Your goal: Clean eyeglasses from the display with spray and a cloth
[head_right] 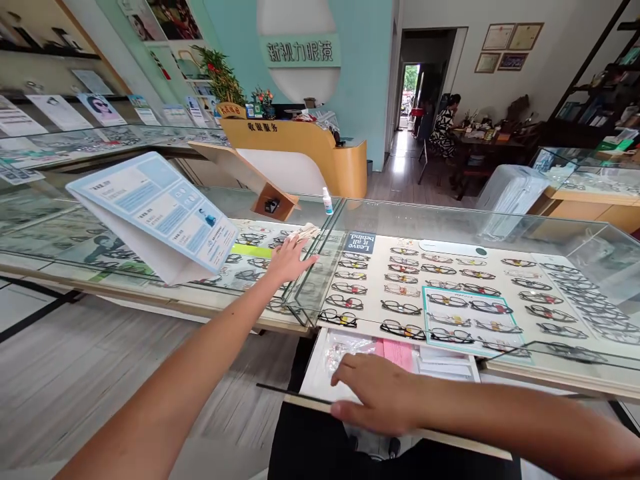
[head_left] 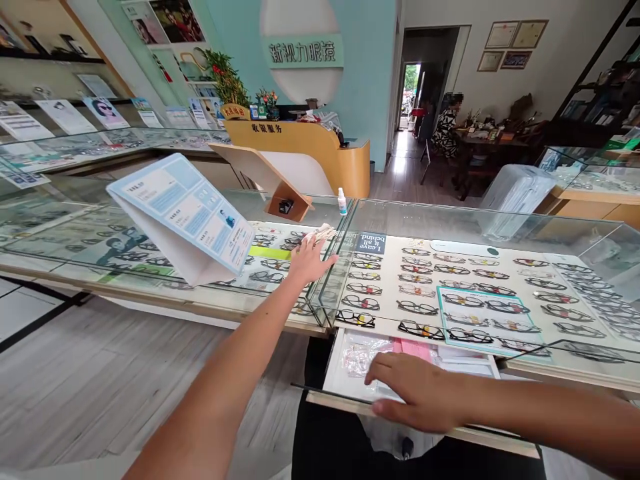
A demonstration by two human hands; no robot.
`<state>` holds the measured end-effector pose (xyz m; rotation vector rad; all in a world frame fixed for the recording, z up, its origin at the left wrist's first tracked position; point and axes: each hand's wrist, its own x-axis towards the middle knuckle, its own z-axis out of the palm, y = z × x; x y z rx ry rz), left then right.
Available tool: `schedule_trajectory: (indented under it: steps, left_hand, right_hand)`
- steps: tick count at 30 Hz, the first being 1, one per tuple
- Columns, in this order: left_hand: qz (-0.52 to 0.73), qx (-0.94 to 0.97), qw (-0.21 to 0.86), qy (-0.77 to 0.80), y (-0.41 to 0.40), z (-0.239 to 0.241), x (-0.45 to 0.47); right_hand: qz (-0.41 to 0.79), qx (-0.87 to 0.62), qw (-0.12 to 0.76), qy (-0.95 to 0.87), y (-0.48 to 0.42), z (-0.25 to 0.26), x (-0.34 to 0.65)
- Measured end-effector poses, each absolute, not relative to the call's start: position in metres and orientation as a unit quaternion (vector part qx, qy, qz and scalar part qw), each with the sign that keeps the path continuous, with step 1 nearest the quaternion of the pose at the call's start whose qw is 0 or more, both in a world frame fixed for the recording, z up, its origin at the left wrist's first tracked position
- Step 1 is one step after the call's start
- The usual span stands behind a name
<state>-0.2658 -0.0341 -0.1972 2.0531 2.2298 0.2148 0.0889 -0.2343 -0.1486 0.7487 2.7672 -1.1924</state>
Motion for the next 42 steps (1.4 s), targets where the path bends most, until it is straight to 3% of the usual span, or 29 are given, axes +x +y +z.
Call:
schedule_trajectory:
  steps: [3,8,12,26,32,42]
  left_hand:
    - [0.08,0.678,0.057,0.728,-0.034,-0.198,-0.266]
    - [0.148,0.673,0.037,0.723,-0.037,-0.203,-0.265]
    - [0.19,0.665,0.009,0.722,-0.043,-0.202,-0.261]
    - [0.259,0.635,-0.006,0.728,-0.049,-0.193,-0.261]
    - [0.234,0.537,0.005,0.81,-0.002,-0.182,-0.305]
    - [0.148,0.496,0.047,0.855,0.077,-0.173,-0.387]
  right_hand:
    - [-0.272,0.264,-0.026,0.925,-0.269,-0.149,0.139]
    - [-0.009,0.321,-0.121,0.939,-0.297,-0.219,0.208]
    - [0.094,0.43,-0.151,0.885,-0.295,-0.238,0.224]
    - [0.159,0.533,-0.156,0.816,-0.211,-0.245,0.228]
    - [0.191,0.525,-0.102,0.823,-0.177,-0.226,0.221]
    - [0.223,0.473,-0.126,0.843,-0.161,-0.238,0.231]
